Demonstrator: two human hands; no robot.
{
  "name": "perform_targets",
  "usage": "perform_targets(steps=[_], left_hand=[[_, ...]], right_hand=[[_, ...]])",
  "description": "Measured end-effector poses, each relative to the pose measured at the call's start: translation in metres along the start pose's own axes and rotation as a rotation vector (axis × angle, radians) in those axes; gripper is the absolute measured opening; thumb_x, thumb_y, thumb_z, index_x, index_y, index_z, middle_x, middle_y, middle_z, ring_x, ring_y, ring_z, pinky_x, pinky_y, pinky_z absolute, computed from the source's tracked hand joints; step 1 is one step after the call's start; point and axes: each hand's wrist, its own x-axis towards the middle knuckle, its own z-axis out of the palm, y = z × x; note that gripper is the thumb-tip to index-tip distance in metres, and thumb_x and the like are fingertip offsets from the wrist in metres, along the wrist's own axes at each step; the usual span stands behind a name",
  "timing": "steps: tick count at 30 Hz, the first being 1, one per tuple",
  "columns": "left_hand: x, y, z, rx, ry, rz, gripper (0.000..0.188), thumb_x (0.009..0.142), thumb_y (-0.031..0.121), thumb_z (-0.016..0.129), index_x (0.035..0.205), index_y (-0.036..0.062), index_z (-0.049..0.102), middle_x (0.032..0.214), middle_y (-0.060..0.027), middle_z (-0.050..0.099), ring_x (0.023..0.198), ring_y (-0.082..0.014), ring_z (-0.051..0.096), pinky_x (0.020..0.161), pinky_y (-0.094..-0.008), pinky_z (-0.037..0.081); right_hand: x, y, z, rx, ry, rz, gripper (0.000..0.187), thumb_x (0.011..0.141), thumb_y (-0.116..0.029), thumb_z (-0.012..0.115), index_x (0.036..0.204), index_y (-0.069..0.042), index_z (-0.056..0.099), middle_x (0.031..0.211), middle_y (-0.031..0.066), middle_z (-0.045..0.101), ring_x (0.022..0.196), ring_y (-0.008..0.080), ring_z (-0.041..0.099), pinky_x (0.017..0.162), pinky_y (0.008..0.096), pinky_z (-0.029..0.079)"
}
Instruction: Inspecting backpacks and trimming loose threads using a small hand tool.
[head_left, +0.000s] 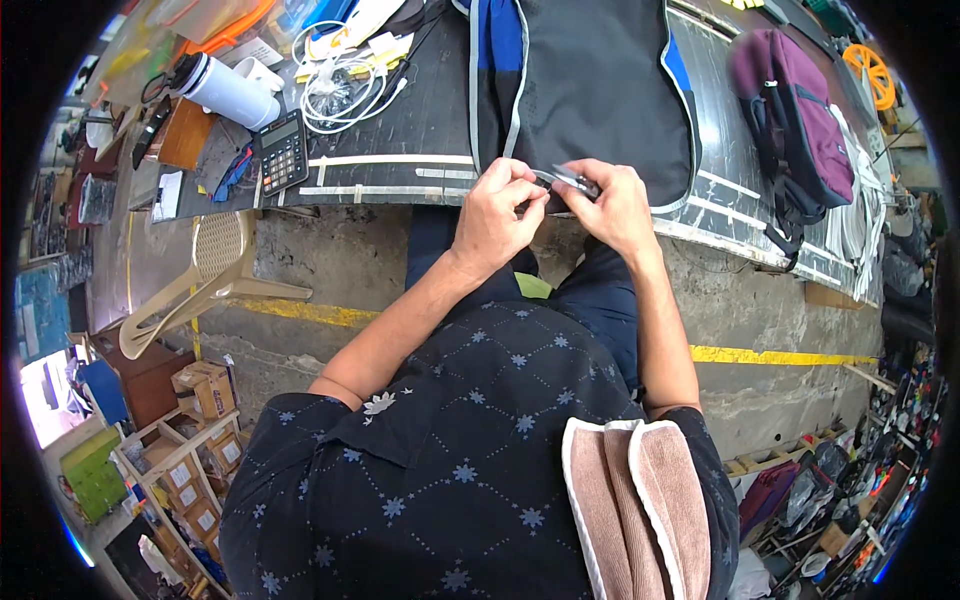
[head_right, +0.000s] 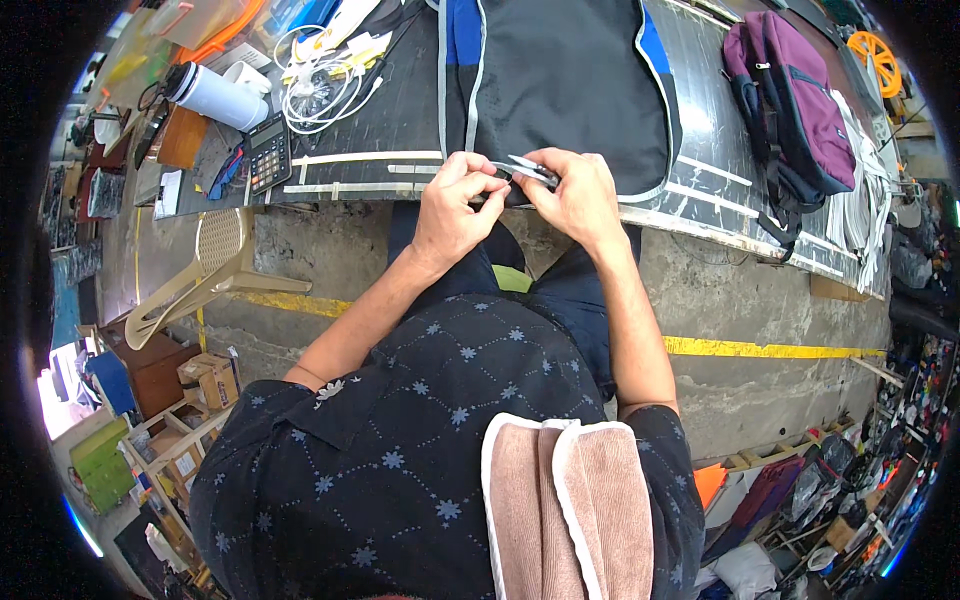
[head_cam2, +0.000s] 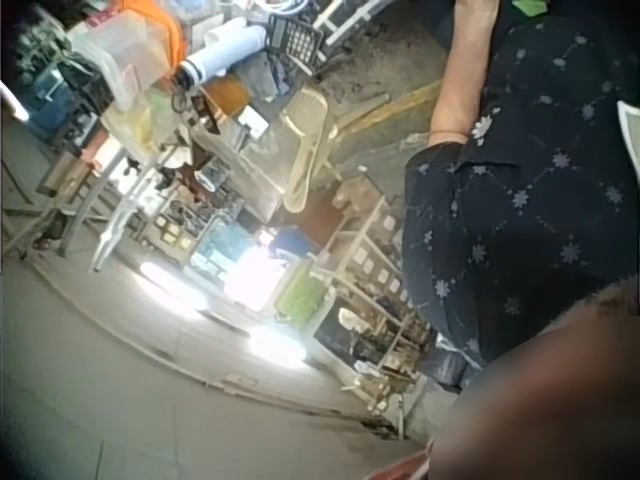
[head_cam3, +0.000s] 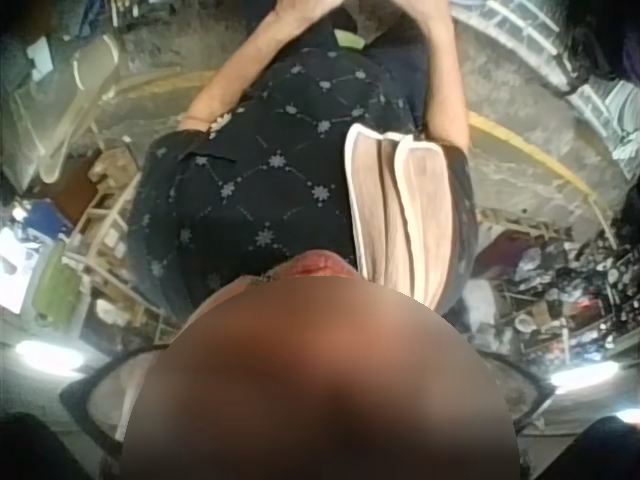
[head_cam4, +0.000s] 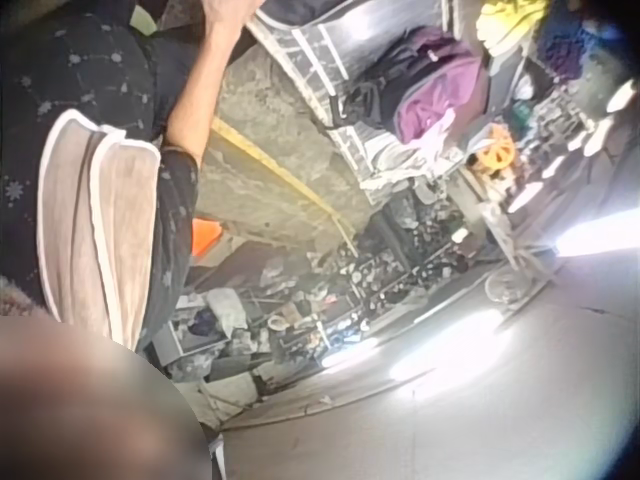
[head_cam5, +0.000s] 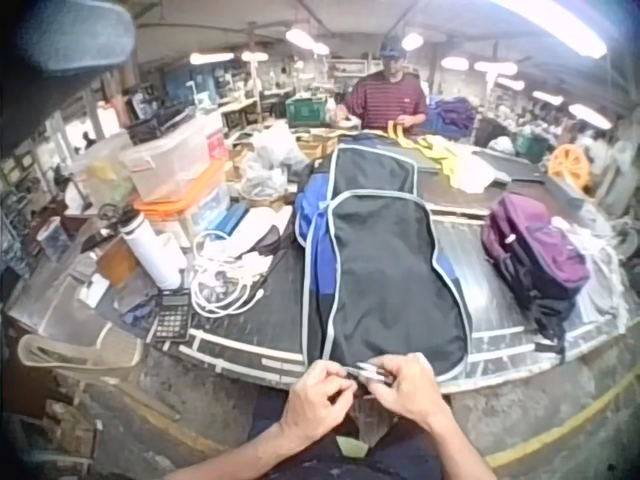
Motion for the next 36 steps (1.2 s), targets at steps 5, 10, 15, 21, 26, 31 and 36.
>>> perform_targets(steps=[5, 10, 15, 21, 26, 31, 36], left_hand=[[0.001, -0.008, 0.0, 0.106, 0.061, 0.028, 0.014, 0.083, 0.005, 0.085, 0.094, 0.0004, 0.078, 0.103, -0.0115, 0.068, 0.089, -0.0281, 0.072, 0.077, -0.0387, 0.059], [0.005, 0.001, 0.002, 0.092, 0.094, 0.032, 0.017, 0.082, 0.01, 0.087, 0.094, 0.0021, 0.078, 0.101, -0.0087, 0.067, 0.086, -0.028, 0.071, 0.073, -0.041, 0.058], [0.01, 0.003, 0.009, 0.237, 0.114, 0.071, 0.013, 0.081, 0.014, 0.086, 0.088, 0.0083, 0.077, 0.096, -0.004, 0.066, 0.083, -0.0265, 0.07, 0.072, -0.0413, 0.056], [0.009, 0.002, 0.01, 0.112, 0.122, -0.077, 0.009, 0.079, 0.011, 0.083, 0.082, 0.0119, 0.075, 0.092, -0.0009, 0.066, 0.086, -0.0249, 0.069, 0.08, -0.0429, 0.047], [0.006, 0.001, 0.01, 0.152, 0.169, 0.035, 0.01, 0.078, 0.012, 0.083, 0.081, 0.0146, 0.073, 0.091, 0.0009, 0.065, 0.084, -0.0223, 0.067, 0.084, -0.0412, 0.041], [0.002, 0.009, 0.006, 0.264, 0.154, 0.153, 0.014, 0.079, 0.013, 0.083, 0.081, 0.0173, 0.07, 0.087, 0.0061, 0.067, 0.08, -0.0177, 0.066, 0.083, -0.0412, 0.037], [0.001, -0.003, 0.008, 0.281, 0.173, 0.159, 0.014, 0.079, 0.013, 0.084, 0.084, 0.0148, 0.07, 0.089, 0.0037, 0.069, 0.083, -0.0194, 0.068, 0.084, -0.041, 0.041]], right_hand=[[0.009, 0.008, -0.002, 0.093, -0.199, 0.218, 0.027, 0.096, -0.027, 0.079, 0.102, -0.001, 0.077, 0.066, 0.0089, 0.063, 0.058, 0.0141, 0.056, 0.059, 0.0355, 0.046], [0.008, 0.025, -0.001, 0.287, -0.274, 0.29, 0.027, 0.101, -0.027, 0.076, 0.1, 0.0, 0.077, 0.067, -0.0008, 0.059, 0.066, 0.0041, 0.048, 0.06, 0.0308, 0.044], [0.007, 0.033, 0.002, 0.475, -0.241, 0.246, 0.024, 0.102, -0.023, 0.074, 0.1, 0.0, 0.078, 0.076, -0.0086, 0.064, 0.07, 0.0019, 0.049, 0.062, 0.0262, 0.042], [0.007, 0.03, -0.001, 0.441, -0.297, 0.349, 0.02, 0.102, -0.017, 0.072, 0.1, 0.003, 0.077, 0.086, -0.0063, 0.071, 0.085, 0.0025, 0.058, 0.079, 0.0236, 0.048], [0.004, 0.033, 0.003, 0.38, -0.237, 0.302, 0.021, 0.101, -0.021, 0.074, 0.099, 0.0, 0.077, 0.078, -0.0067, 0.066, 0.074, 0.0021, 0.053, 0.068, 0.0254, 0.045], [0.002, 0.023, 0.003, 0.334, -0.197, 0.32, 0.023, 0.1, -0.024, 0.076, 0.1, -0.002, 0.078, 0.07, -0.0062, 0.06, 0.064, 0.0021, 0.047, 0.058, 0.0275, 0.041], [0.001, 0.022, 0.005, 0.32, -0.198, 0.281, 0.024, 0.101, -0.025, 0.076, 0.099, -0.001, 0.077, 0.07, -0.006, 0.059, 0.064, 0.0021, 0.046, 0.057, 0.0279, 0.04]])
